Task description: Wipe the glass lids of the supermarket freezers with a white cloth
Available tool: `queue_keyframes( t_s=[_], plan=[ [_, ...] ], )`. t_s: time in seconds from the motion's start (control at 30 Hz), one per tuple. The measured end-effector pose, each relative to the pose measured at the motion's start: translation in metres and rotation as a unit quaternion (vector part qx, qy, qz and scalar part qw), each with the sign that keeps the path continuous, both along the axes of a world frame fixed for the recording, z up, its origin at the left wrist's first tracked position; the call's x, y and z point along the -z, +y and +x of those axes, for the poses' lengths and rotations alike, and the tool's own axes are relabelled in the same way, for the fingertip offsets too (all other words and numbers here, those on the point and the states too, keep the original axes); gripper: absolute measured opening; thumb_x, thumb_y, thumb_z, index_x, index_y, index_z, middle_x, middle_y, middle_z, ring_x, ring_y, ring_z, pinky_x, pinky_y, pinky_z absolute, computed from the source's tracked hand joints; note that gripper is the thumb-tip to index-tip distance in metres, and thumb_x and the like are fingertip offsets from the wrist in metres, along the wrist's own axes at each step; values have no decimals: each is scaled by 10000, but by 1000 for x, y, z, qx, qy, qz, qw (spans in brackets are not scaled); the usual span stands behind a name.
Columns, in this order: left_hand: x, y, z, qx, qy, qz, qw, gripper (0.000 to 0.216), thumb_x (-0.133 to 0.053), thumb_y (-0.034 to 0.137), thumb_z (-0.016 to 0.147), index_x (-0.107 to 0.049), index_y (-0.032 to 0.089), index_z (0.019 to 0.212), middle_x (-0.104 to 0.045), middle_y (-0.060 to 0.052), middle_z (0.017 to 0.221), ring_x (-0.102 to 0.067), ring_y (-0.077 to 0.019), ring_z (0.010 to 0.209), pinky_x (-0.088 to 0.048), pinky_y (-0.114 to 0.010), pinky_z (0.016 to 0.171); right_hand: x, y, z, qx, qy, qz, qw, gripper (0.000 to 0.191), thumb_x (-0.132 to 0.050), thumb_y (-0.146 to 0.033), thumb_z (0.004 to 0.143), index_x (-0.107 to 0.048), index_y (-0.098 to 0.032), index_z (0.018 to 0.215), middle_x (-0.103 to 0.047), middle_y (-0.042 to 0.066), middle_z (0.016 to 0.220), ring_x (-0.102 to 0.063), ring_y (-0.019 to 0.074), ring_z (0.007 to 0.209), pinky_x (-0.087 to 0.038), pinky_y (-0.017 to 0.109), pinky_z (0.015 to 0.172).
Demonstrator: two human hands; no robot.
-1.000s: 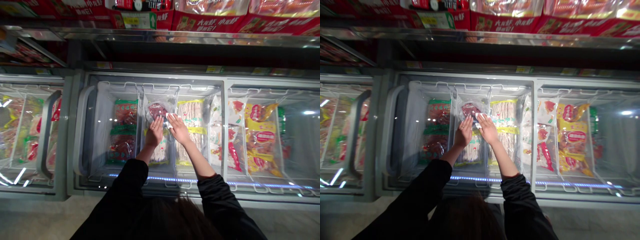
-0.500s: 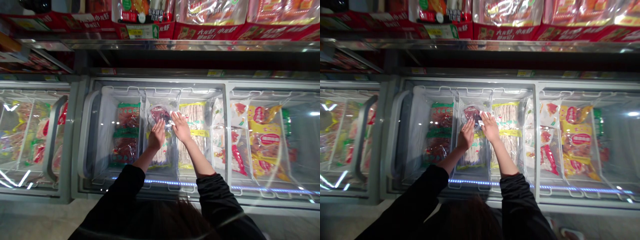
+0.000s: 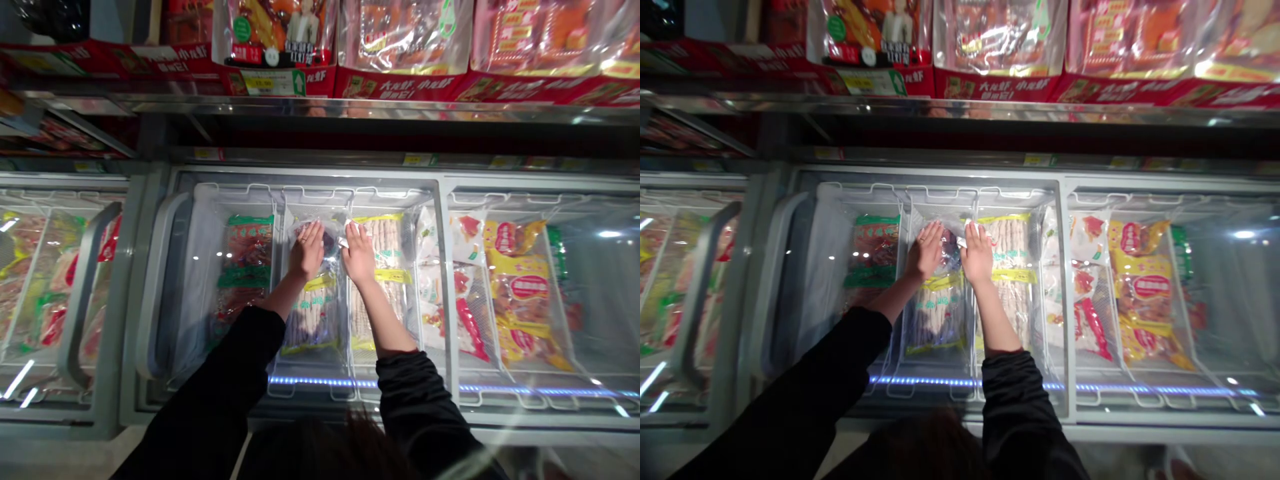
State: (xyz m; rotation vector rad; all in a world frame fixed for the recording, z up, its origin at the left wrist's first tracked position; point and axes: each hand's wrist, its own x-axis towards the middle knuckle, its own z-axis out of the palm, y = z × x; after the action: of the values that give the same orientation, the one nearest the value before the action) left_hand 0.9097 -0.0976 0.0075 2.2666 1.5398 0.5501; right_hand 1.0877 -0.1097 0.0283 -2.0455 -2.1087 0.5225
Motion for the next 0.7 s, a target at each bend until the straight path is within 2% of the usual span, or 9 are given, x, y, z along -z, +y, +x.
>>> queue_keyframes(
  t_s=[0.1,0.17,0.23,0.37,0.5,0.57,0.7],
  plan=[
    [9,3,6,-15,27,7,1000,551,-373,135,994,-412,112,1543,-397,-111,1623,-304,-222,1539,-278,-434,1273,-5,-1,2,-68,-2,-6,998,635,-343,-212,965,-344,-152,1596,-319,20,1668,-221,260,1564,-246,507,1278],
    [12,1,7,-17,33,15,999,563,-374,133,992,-395,119,1555,-389,-107,1628,-283,-220,1546,-270,-439,1275,-9,-10,14,-120,3,-10,993,624,-352,-210,971,-353,-175,1594,-331,-5,1662,-234,234,1561,-229,465,1290],
    [13,-1,7,-13,28,22,999,584,-381,131,987,-370,120,1571,-377,-103,1636,-264,-216,1553,-261,-438,1279,-10,-20,27,-143,6,-10,990,608,-363,-210,982,-365,-182,1590,-347,-5,1655,-254,227,1555,-217,446,1296],
    [14,-2,6,-15,10,25,1000,618,-370,135,985,-321,135,1602,-361,-97,1644,-263,-212,1554,-235,-435,1289,-8,-25,33,-85,0,3,996,588,-348,-204,993,-381,-157,1578,-370,37,1646,-275,245,1547,-217,467,1291],
    [15,-2,7,-21,-4,30,999,612,-350,151,991,-335,146,1602,-378,-102,1633,-284,-230,1546,-251,-450,1285,-2,-2,9,-21,-5,13,1000,609,-321,-209,986,-344,-120,1588,-325,63,1666,-235,268,1559,-219,489,1282],
    [16,-2,7,-21,-10,36,999,597,-334,163,1000,-349,135,1595,-397,-112,1622,-295,-238,1542,-269,-466,1275,0,9,-3,-33,-5,14,999,624,-326,-212,981,-324,-130,1599,-314,60,1672,-212,267,1566,-227,502,1278],
    [18,-2,7,-20,-25,50,998,576,-310,175,1011,-377,121,1582,-430,-133,1598,-316,-242,1533,-292,-476,1263,-4,11,-6,-127,-4,6,992,640,-364,-214,972,-316,-166,1608,-307,35,1674,-200,250,1570,-251,499,1275]
  ],
)
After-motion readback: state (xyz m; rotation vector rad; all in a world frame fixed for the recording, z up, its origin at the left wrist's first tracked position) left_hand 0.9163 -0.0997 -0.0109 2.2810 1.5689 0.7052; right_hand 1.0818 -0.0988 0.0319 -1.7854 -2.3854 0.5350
